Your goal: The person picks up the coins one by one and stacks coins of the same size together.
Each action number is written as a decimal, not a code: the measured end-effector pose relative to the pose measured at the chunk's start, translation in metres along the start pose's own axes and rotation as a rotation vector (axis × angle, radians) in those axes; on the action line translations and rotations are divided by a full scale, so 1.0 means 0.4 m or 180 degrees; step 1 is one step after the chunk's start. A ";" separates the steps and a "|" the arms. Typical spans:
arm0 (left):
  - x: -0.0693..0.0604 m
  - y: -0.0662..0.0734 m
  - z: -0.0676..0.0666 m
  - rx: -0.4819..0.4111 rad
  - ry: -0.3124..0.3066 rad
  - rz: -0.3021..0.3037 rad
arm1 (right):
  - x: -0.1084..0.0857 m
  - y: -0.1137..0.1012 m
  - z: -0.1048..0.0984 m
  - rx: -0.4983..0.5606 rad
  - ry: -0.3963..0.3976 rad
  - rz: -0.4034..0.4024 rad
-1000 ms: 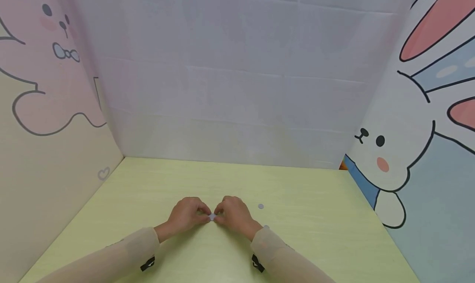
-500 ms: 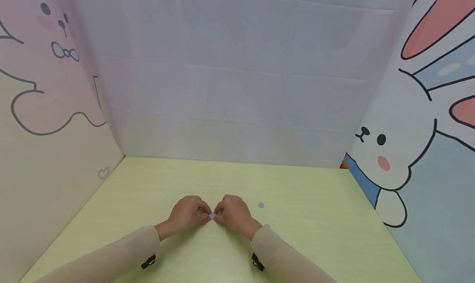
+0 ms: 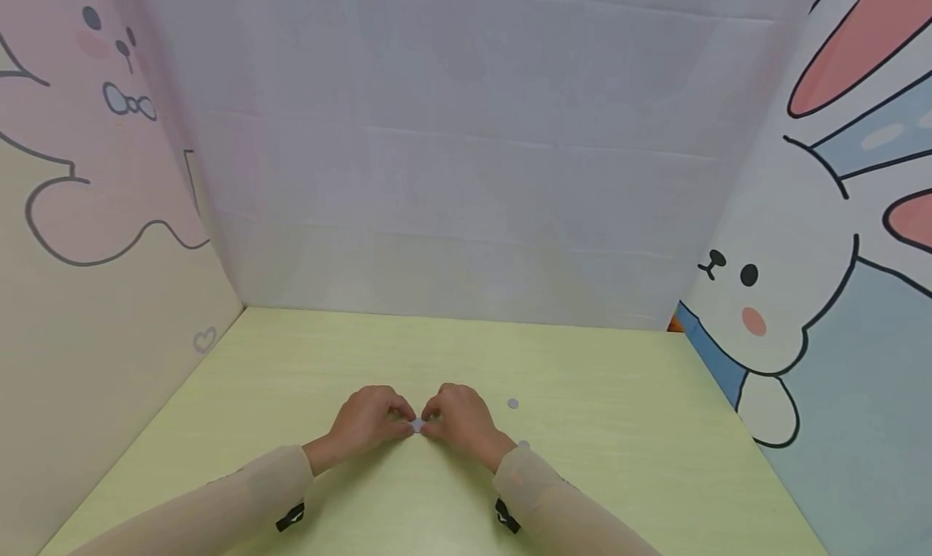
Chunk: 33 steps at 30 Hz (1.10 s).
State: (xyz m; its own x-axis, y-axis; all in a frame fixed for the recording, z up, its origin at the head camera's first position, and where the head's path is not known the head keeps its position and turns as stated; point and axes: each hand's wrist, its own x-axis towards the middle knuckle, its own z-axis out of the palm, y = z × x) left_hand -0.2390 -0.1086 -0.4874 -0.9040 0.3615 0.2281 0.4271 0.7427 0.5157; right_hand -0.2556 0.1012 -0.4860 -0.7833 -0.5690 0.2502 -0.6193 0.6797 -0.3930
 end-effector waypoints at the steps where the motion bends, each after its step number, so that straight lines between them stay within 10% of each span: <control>1: -0.001 0.001 0.000 0.0009 0.0004 0.0006 | -0.001 -0.001 -0.001 0.0005 0.0000 -0.0001; 33: 0.003 0.010 0.001 0.0021 -0.0071 -0.0121 | -0.023 0.062 -0.099 -0.0069 0.0156 0.0219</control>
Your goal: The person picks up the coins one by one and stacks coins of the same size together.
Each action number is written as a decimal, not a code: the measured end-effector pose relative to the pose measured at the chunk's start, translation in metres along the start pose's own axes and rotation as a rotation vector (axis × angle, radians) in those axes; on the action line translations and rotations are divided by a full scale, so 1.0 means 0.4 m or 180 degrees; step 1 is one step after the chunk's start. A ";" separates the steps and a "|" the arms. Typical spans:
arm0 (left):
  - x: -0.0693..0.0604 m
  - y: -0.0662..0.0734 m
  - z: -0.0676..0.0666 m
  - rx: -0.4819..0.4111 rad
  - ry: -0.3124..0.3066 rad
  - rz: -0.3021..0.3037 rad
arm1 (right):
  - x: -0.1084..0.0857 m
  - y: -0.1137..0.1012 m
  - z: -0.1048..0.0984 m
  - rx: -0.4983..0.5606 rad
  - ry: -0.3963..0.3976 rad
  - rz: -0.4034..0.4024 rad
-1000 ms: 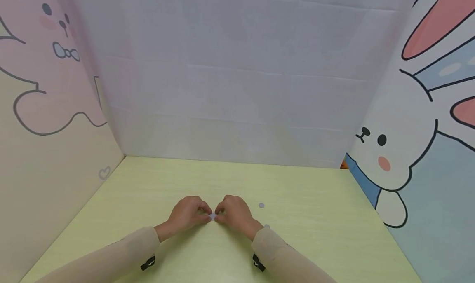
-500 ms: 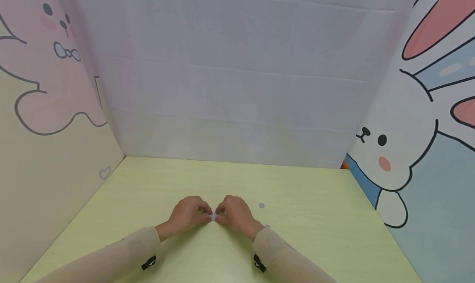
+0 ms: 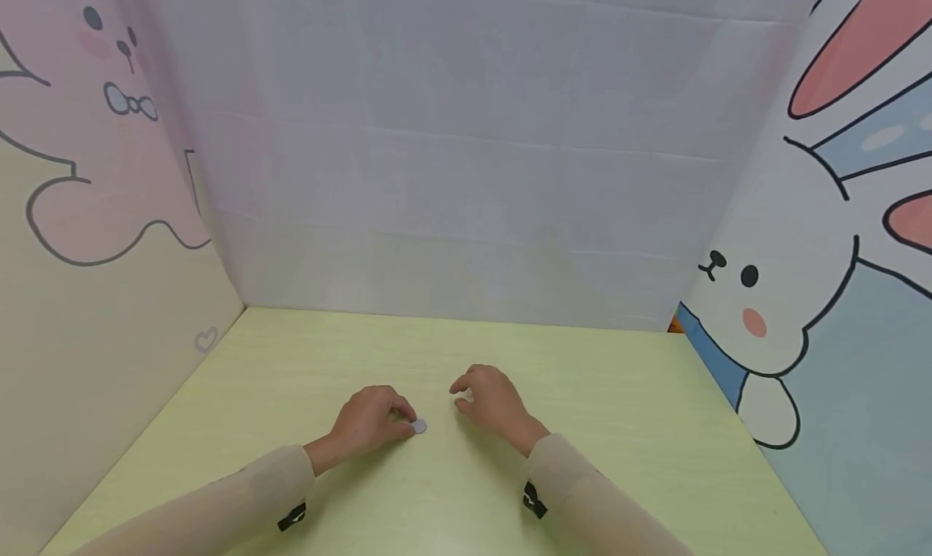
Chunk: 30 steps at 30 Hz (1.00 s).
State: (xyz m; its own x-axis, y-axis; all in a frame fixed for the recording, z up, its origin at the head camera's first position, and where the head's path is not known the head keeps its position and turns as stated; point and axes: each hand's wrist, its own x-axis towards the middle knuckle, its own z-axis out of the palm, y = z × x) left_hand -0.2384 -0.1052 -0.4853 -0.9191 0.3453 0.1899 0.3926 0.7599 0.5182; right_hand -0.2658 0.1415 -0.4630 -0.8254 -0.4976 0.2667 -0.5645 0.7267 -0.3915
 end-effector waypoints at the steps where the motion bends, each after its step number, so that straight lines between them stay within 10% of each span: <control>1: 0.000 -0.001 0.000 -0.0003 0.0000 -0.0006 | -0.001 0.007 -0.003 0.0003 0.0015 0.0040; 30: -0.001 -0.007 0.002 0.0033 0.0028 0.0010 | 0.011 0.109 -0.001 0.0058 -0.0205 0.0397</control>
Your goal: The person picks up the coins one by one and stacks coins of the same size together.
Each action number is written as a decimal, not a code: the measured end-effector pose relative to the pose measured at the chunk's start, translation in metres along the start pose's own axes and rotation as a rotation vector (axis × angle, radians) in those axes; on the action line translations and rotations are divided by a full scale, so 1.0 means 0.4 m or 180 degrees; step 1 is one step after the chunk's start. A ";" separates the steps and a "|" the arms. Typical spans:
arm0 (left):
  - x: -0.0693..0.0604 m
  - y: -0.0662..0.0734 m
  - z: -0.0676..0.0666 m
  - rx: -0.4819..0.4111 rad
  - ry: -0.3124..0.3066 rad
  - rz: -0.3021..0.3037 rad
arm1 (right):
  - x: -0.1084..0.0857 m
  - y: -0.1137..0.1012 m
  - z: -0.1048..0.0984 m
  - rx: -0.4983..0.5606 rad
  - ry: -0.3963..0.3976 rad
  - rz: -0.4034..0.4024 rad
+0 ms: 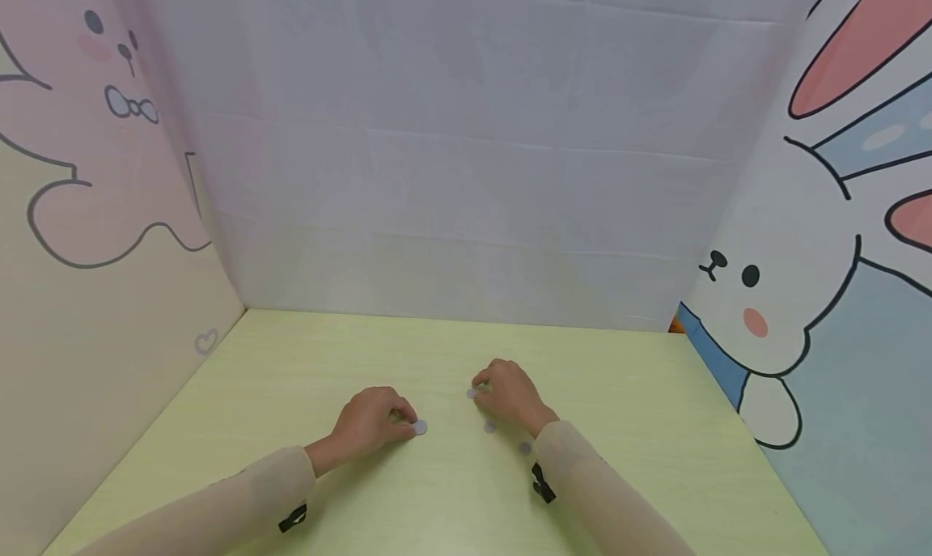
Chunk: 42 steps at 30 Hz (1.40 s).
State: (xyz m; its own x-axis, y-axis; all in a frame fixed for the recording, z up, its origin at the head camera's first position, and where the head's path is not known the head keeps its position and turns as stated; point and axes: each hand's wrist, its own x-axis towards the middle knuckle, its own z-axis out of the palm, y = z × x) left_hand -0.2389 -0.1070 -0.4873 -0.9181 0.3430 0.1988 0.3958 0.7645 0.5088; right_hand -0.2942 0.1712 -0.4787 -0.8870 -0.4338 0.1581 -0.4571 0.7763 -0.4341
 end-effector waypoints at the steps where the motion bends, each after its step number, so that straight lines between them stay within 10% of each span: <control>1: 0.000 0.001 -0.001 -0.0001 -0.0001 -0.0001 | 0.000 0.000 0.000 0.0001 -0.0006 -0.0005; 42: 0.003 0.000 0.005 -0.0006 -0.0003 -0.0005 | -0.047 -0.021 0.014 -0.0164 0.0000 -0.0269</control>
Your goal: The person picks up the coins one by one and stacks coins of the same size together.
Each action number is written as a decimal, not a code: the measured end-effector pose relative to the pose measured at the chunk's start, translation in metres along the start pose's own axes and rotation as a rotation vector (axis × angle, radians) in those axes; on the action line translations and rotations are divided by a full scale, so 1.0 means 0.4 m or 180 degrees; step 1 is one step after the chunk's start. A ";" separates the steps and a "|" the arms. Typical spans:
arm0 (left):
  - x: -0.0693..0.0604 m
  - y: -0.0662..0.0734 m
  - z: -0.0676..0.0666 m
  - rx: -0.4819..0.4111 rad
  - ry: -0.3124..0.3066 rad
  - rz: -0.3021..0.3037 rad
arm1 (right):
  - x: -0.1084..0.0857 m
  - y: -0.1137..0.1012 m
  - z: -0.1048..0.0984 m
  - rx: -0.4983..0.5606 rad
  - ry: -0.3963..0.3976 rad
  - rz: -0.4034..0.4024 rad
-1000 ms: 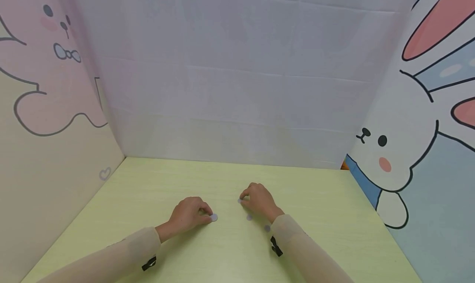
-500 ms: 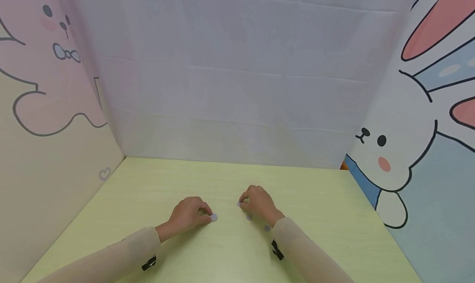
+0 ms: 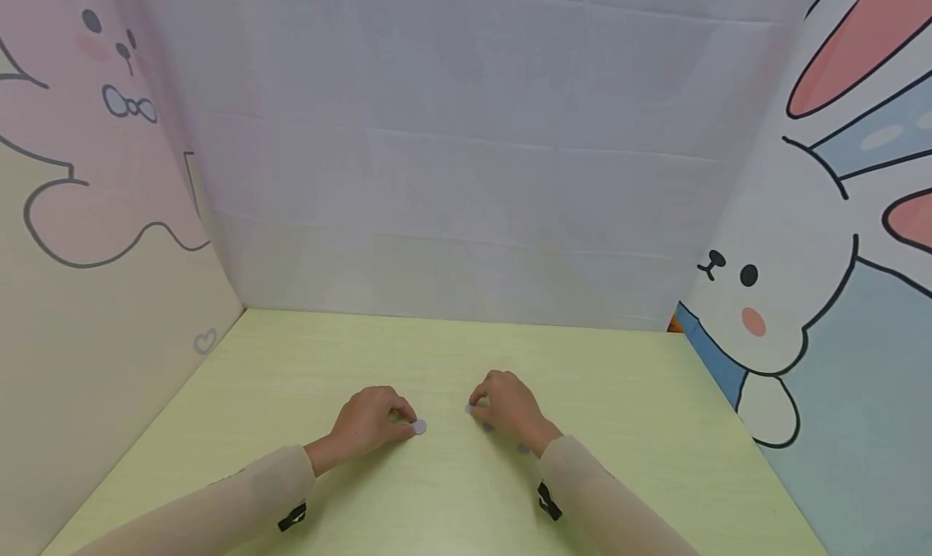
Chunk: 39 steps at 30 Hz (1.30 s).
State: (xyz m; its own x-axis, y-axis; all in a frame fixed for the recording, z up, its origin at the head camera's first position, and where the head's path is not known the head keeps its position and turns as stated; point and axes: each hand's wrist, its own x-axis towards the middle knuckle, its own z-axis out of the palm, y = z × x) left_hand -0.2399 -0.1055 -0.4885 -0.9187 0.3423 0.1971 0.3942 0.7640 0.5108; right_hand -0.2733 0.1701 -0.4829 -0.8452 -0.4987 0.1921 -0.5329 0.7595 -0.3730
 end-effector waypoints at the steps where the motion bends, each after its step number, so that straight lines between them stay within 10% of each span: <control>1: 0.000 0.000 0.000 -0.0004 0.0001 -0.0001 | -0.003 -0.002 0.000 0.0006 0.0000 -0.0008; 39: 0.001 -0.001 0.003 -0.0010 0.0010 -0.0006 | -0.054 -0.046 0.014 0.0080 0.0171 -0.0326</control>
State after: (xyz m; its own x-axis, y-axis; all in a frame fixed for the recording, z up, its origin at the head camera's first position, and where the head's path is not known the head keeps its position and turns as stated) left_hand -0.2403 -0.1051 -0.4897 -0.9195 0.3392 0.1987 0.3924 0.7629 0.5139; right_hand -0.2452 0.1645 -0.4854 -0.7876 -0.5496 0.2785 -0.6161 0.6947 -0.3713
